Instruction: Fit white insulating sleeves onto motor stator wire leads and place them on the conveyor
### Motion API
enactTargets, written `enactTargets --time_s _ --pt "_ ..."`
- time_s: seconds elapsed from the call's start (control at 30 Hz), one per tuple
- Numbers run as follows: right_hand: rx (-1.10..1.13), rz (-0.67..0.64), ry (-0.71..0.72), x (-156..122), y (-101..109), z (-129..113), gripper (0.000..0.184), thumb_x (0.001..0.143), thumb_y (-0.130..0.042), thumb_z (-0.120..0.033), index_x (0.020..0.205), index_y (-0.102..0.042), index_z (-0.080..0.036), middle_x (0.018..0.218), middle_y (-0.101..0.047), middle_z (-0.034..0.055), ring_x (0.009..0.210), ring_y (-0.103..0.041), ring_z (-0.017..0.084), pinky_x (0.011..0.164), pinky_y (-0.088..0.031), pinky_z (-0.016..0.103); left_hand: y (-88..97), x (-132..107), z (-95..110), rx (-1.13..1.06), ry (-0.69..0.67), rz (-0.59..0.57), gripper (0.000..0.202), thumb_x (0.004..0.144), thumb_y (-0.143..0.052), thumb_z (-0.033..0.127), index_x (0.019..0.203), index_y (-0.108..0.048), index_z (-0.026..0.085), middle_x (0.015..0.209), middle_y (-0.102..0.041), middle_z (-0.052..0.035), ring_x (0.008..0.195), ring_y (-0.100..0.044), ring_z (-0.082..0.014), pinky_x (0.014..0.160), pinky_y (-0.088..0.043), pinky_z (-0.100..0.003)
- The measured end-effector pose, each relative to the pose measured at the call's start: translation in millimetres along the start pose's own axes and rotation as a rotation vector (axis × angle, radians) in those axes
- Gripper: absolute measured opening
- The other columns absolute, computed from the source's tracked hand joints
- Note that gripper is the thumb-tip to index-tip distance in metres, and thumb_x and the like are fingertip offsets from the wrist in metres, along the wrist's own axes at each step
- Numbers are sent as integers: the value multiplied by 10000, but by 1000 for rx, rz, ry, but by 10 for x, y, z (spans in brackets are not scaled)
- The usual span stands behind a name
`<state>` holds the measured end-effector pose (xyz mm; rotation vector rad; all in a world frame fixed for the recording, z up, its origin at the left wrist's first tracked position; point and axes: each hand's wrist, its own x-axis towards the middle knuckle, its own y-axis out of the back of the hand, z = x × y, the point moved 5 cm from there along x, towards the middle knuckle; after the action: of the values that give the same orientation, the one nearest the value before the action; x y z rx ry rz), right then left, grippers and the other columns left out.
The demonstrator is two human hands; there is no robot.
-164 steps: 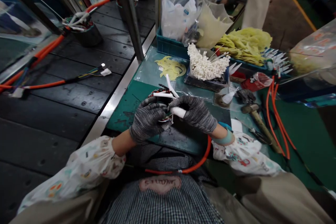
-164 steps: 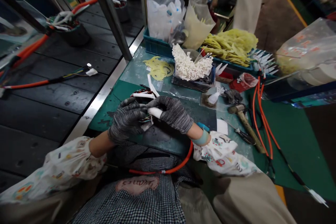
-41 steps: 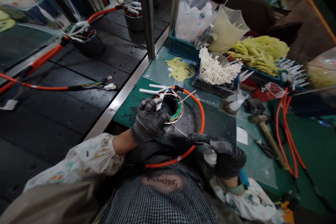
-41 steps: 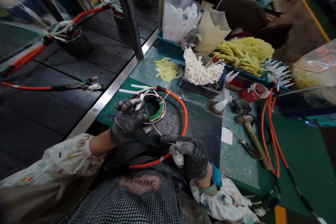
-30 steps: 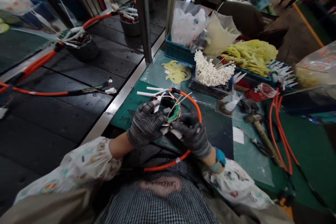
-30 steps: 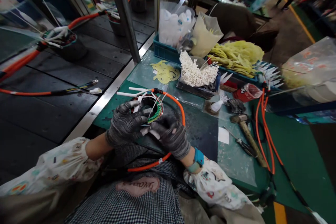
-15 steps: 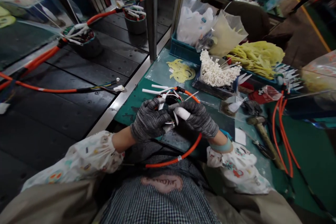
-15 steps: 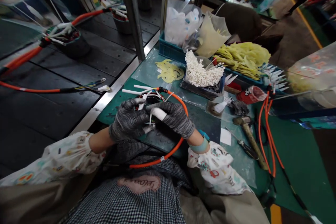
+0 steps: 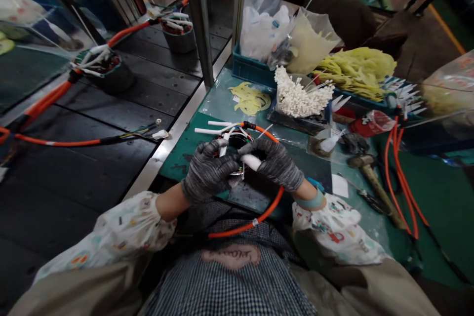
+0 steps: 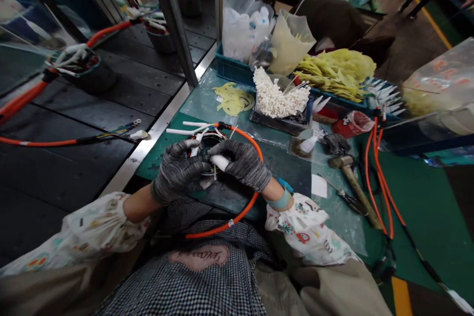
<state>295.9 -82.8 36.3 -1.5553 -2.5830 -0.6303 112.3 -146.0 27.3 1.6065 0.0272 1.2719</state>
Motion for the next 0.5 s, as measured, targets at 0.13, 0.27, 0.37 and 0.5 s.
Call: enactTargets --time_s 0.13,0.27,0.37,0.5 --pt "-6 -58 55 -53 9 26 94 1022 -746 -296 1064 -825 -268 1006 -870 9 880 -819 192 854 -718 361 10 25 -6 26 4 -5 109 970 -786 363 956 -811 258 1085 -841 -49 1240 -724 -314 965 -608 -443" --pt "-167 -215 339 -220 -68 0 169 1065 -664 -284 1078 -833 -283 1144 -834 53 1015 -790 215 938 -696 416 47 47 27 28 -4 11 127 973 -823 395 1013 -828 275 1075 -841 -33 1239 -732 -288 972 -603 -414" --pt "-285 -179 269 -335 -98 87 143 1062 -701 -340 1034 -828 -278 1122 -797 74 989 -754 230 893 -688 424 60 47 30 26 9 36 105 984 -825 362 1013 -820 261 1065 -839 -38 1237 -736 -280 985 -612 -416" --pt "-232 -132 158 -422 -147 116 119 1078 -720 -352 1025 -802 -284 947 -780 15 828 -724 193 772 -658 349 49 29 38 41 3 28 176 977 -818 412 1021 -814 242 1085 -830 -72 1247 -729 -313 979 -621 -454"
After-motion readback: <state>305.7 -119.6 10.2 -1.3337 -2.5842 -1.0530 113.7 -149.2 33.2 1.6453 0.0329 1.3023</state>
